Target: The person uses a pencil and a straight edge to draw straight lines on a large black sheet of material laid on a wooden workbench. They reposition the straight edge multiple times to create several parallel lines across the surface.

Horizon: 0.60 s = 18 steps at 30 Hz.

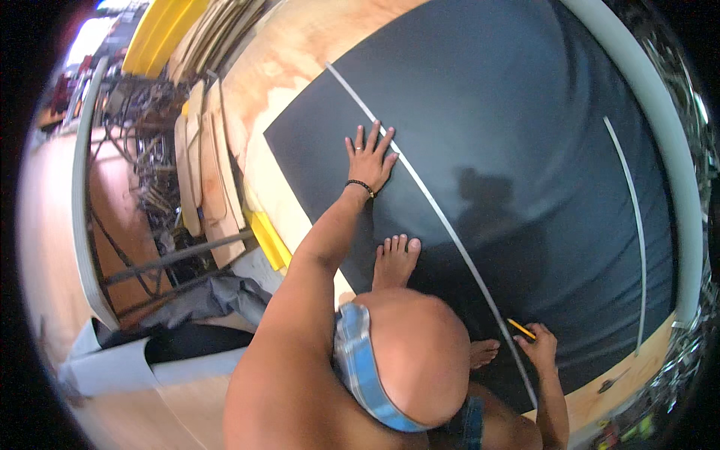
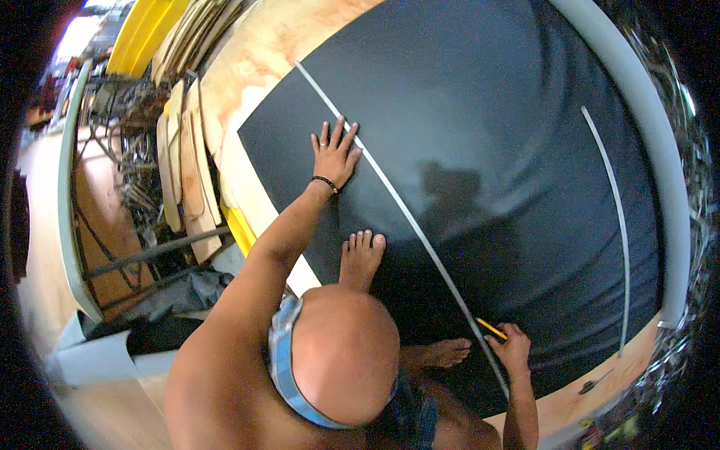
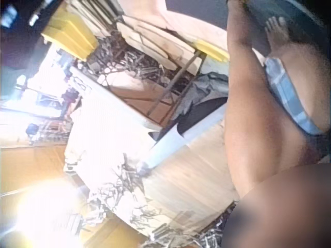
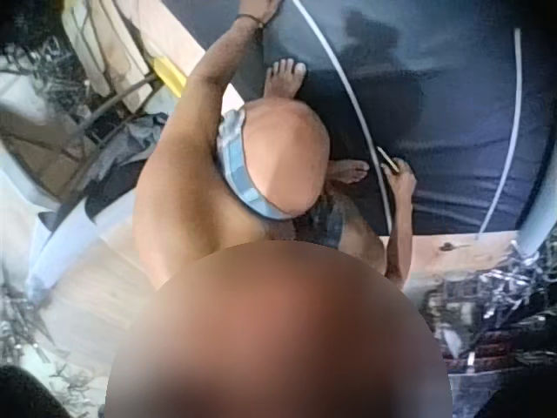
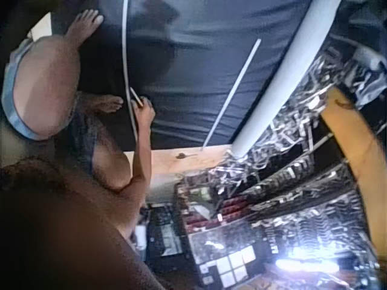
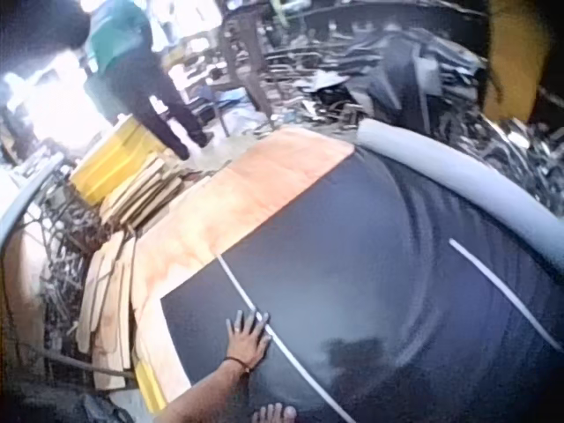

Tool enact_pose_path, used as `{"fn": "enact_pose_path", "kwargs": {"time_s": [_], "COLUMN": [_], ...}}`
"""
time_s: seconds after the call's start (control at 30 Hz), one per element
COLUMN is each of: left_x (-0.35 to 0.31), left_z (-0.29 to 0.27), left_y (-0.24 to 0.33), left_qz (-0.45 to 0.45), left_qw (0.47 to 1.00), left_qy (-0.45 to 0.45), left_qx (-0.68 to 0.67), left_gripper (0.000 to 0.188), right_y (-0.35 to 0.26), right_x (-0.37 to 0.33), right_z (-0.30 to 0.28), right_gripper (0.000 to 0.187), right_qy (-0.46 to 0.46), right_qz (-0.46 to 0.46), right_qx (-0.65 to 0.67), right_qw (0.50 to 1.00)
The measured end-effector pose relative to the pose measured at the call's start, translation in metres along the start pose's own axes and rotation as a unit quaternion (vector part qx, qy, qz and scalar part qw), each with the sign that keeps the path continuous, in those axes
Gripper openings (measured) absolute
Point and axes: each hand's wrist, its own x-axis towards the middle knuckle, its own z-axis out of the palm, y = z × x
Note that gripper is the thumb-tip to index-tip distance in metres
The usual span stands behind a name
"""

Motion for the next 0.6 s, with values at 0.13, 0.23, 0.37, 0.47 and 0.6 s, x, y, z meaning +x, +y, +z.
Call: {"fn": "enact_pose_path", "kwargs": {"time_s": [0.13, 0.23, 0.37, 0.47, 0.6], "left_x": [0.019, 0.036, 0.051, 0.058, 0.064], "left_z": [-0.008, -0.009, -0.006, -0.003, -0.002], "left_y": [0.022, 0.039, 0.048, 0.053, 0.063], "left_qz": [0.006, -0.005, -0.02, -0.035, -0.056], "left_qw": [1.0, 1.0, 0.999, 0.998, 0.997], "left_qy": [-0.006, -0.025, -0.034, -0.04, -0.026], "left_qx": [-0.027, -0.015, -0.021, -0.028, -0.048], "left_gripper": [0.073, 0.075, 0.074, 0.076, 0.077], "right_y": [0.012, 0.011, 0.013, 0.023, 0.047], "right_x": [-0.064, -0.087, -0.081, -0.058, -0.03], "right_z": [0.086, 0.149, 0.204, 0.205, 0.168], "right_gripper": [0.05, 0.049, 0.038, 0.039, 0.044], "right_qy": [0.177, 0.296, 0.386, 0.471, 0.5], "right_qz": [0.176, 0.219, 0.349, 0.333, 0.343], "right_qx": [0.039, 0.032, 0.067, 0.018, 0.002], "right_qw": [0.968, 0.929, 0.851, 0.816, 0.795]}}
